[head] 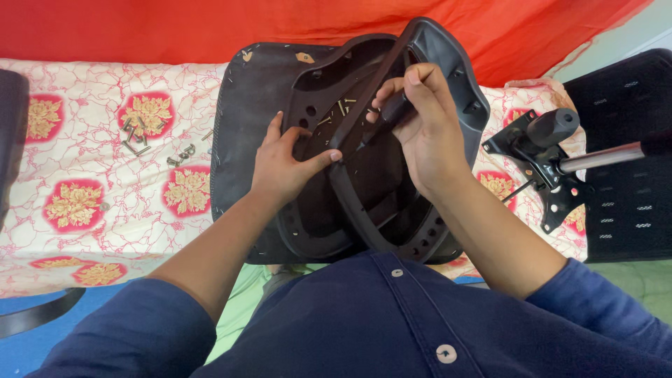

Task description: The person uses a screwdriver to tighten screws into a dark plastic chair base, securing a frame component. The person holds the base with one hand and turns the screwdriver with the other, working on multiple screw holes around the base.

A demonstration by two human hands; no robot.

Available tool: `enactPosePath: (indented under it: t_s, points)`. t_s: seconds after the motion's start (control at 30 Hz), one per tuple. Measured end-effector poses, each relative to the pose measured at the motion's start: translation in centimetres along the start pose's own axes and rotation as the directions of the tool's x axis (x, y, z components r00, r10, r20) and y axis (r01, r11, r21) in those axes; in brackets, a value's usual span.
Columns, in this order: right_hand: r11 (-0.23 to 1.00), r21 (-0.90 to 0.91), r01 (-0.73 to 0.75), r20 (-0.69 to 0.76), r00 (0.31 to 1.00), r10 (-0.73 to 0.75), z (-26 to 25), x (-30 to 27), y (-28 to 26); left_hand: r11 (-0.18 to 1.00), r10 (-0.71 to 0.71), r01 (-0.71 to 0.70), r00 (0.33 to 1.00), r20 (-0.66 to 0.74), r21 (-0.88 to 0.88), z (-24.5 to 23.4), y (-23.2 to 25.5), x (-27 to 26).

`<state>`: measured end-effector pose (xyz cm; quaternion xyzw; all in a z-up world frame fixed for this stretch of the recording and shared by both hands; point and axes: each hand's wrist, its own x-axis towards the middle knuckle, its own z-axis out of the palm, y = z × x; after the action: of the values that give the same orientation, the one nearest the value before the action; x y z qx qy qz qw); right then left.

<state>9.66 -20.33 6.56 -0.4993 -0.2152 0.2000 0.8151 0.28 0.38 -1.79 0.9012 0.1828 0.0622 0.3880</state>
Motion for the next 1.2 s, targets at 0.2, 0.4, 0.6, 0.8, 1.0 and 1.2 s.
enactPosePath:
  t_s: [0.2,0.4,0.6,0.8,1.0,1.2]
  points:
    - [1.000,-0.019,0.005,0.015,1.000,-0.005,0.2,-0.3,-0.4,1.000,-0.010,0.010,1.000,-0.012,-0.017,0.0,0.1,-0.1]
    - [0.998,0.067,0.005,0.016,1.000,-0.006,0.6,-0.6,0.4,1.000,0.006,-0.006,1.000,-0.013,-0.021,-0.1,0.0,-0.1]
    - [0.999,0.021,-0.036,-0.018,0.999,0.037,0.5,-1.0,0.8,1.000,0.007,-0.007,1.000,-0.016,-0.021,0.0,-0.2,-0.1]
    - [0.998,-0.056,-0.037,-0.002,0.999,0.037,0.2,-0.6,-0.1,0.999,-0.013,0.013,1.000,-0.006,-0.033,0.0,-0.1,0.0]
    - [0.996,0.069,-0.053,0.095,0.994,0.047,0.6,-0.4,0.2,1.000,0.019,-0.019,0.999,-0.027,-0.024,0.0,-0.1,-0.1]
    - [0.983,0.171,-0.063,0.065,0.996,0.053,0.6,-0.4,0.3,1.000,0.011,-0.012,1.000,-0.025,-0.015,0.0,-0.1,0.0]
